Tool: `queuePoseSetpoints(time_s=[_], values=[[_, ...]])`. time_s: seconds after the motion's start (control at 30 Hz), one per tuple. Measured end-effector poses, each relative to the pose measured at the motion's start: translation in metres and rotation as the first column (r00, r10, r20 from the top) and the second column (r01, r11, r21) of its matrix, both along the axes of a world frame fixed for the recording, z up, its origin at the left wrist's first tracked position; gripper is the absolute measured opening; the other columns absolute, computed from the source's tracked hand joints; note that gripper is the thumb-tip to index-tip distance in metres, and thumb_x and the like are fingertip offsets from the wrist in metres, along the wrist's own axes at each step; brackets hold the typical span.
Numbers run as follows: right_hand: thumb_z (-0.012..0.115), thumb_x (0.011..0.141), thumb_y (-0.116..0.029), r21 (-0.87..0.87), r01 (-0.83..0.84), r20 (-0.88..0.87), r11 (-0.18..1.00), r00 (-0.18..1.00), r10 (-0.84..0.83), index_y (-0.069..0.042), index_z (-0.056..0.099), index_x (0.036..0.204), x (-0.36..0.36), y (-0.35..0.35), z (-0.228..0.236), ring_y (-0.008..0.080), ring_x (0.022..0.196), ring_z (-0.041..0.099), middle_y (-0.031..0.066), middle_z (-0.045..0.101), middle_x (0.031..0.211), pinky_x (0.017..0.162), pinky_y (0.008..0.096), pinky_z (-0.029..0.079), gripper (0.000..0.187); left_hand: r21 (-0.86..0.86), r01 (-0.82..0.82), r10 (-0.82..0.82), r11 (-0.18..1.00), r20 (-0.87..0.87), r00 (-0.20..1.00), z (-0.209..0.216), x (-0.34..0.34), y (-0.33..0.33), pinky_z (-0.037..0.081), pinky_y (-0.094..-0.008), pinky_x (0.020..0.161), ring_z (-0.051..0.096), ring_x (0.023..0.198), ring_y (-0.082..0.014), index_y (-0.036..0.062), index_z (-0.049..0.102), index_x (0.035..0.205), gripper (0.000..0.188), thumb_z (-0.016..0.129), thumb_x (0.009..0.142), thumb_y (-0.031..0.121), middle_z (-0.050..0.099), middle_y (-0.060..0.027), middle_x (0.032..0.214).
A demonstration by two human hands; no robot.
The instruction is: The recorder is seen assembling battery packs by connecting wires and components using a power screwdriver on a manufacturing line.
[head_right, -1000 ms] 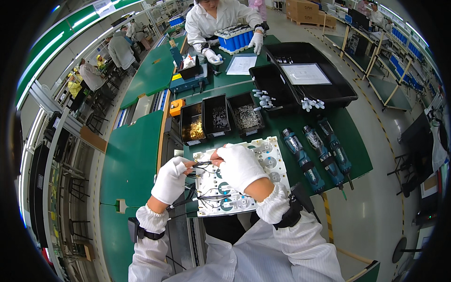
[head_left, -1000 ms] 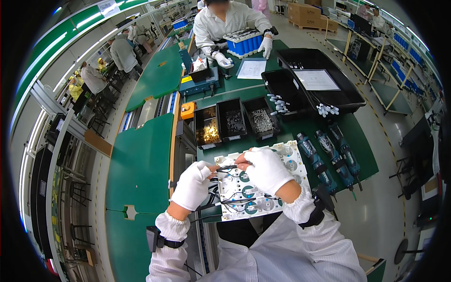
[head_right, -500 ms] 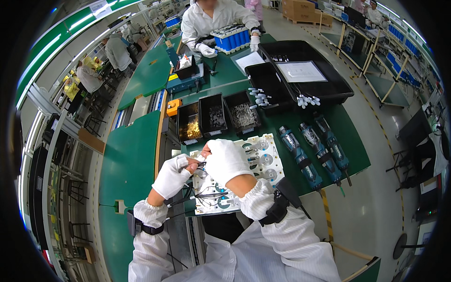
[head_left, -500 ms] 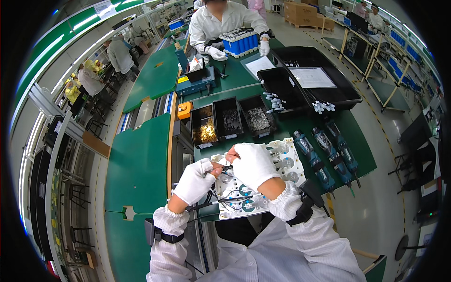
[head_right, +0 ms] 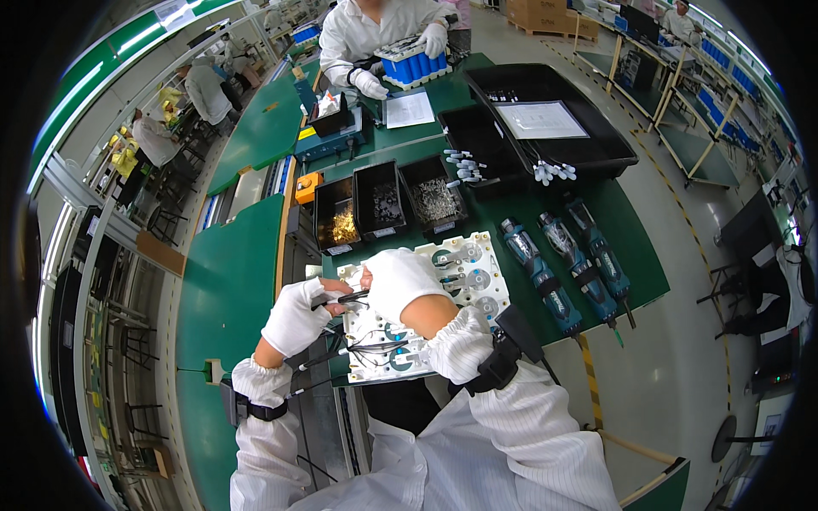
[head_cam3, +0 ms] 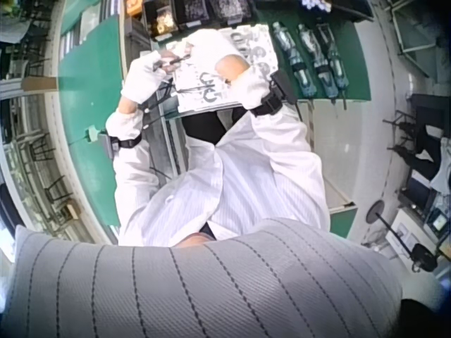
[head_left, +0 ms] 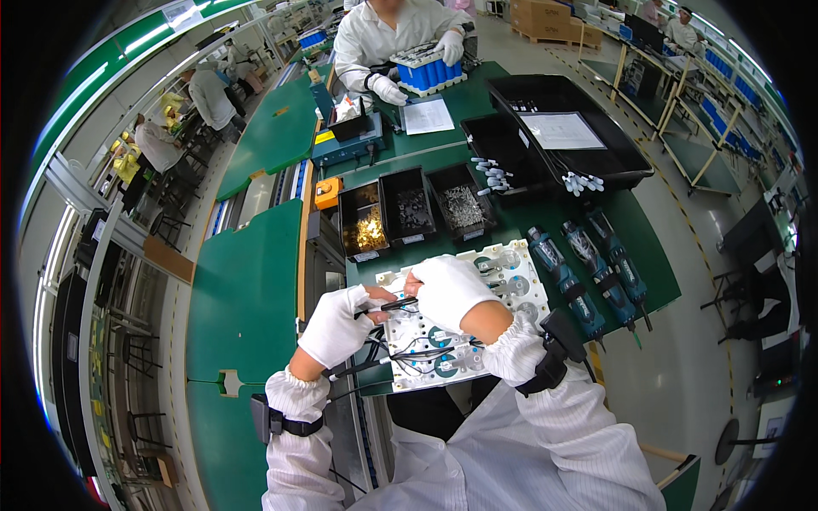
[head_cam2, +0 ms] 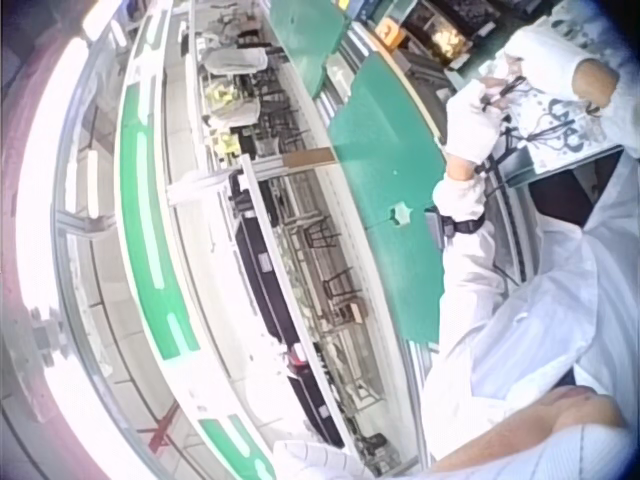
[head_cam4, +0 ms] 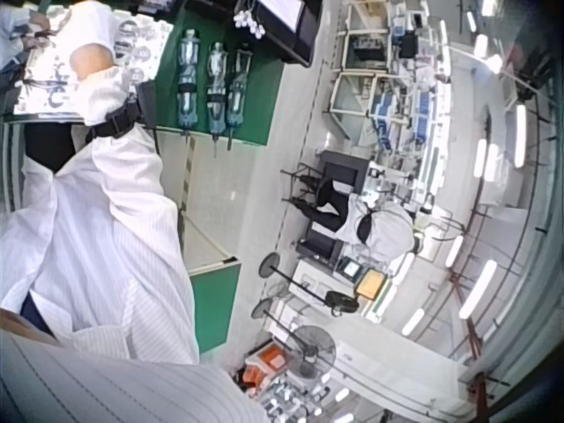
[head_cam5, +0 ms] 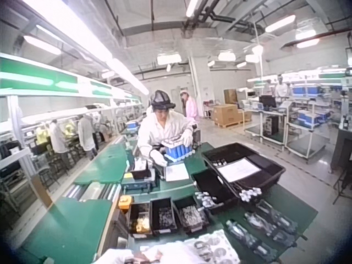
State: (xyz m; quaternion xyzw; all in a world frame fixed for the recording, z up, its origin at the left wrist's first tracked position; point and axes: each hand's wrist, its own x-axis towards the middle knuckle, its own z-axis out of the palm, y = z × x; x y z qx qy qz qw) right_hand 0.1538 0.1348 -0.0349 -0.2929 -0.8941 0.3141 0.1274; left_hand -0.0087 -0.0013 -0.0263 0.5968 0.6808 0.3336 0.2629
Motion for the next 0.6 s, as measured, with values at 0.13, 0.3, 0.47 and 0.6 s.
queuePoseSetpoints(time_s=[0.13, 0.3, 0.47, 0.6], values=[[0.06, 0.086, -0.027, -0.088, -0.048, 0.045, 0.995, 0.998, 0.052, -0.013, 0.073, 0.083, -0.006, 0.001, -0.003, 0.0341, 0.088, 0.069, 0.0133, 0.072, 0.087, 0.078, 0.0433, 0.053, 0.019, 0.044, -0.018, 0.02, 0.999, -0.052, 0.998, -0.008, -0.004, -0.001, 0.054, -0.0283, 0.079, 0.067, 0.086, -0.0143, 0.0025, 0.068, 0.101, 0.022, 0.072, 0.081, -0.007, 0.072, -0.0063, 0.097], [0.059, 0.089, -0.029, -0.116, -0.062, -0.008, 0.991, 0.998, 0.061, -0.013, 0.073, 0.085, 0.001, 0.004, -0.009, 0.0343, 0.089, 0.069, 0.0148, 0.072, 0.09, 0.079, 0.0431, 0.053, 0.022, 0.248, 0.009, 0.026, 0.969, -0.138, 0.99, -0.009, 0.006, 0.001, 0.054, -0.0318, 0.076, 0.068, 0.083, -0.0209, 0.0046, 0.066, 0.093, 0.021, 0.075, 0.077, -0.006, 0.069, -0.0073, 0.091], [0.061, 0.089, -0.028, -0.054, -0.13, -0.084, 0.99, 0.989, 0.125, -0.011, 0.073, 0.089, 0.013, -0.002, -0.001, 0.0329, 0.09, 0.069, 0.0148, 0.071, 0.094, 0.082, 0.0422, 0.053, 0.021, 0.432, 0.002, 0.059, 0.902, -0.127, 0.99, -0.022, 0.013, -0.004, 0.051, -0.031, 0.076, 0.065, 0.081, -0.0208, 0.0055, 0.063, 0.091, 0.016, 0.072, 0.081, -0.003, 0.067, -0.0078, 0.088], [0.066, 0.084, -0.022, 0.26, 0.083, -0.235, 0.962, 0.972, -0.02, -0.007, 0.07, 0.087, 0.032, -0.017, 0.006, 0.0321, 0.089, 0.064, 0.0128, 0.067, 0.089, 0.082, 0.044, 0.051, 0.016, 0.259, -0.303, 0.226, 0.917, 0.288, 0.931, -0.042, 0.013, -0.006, 0.047, -0.0266, 0.073, 0.056, 0.075, -0.0101, 0.0004, 0.058, 0.092, 0.011, 0.063, 0.096, 0.009, 0.063, -0.006, 0.082]])
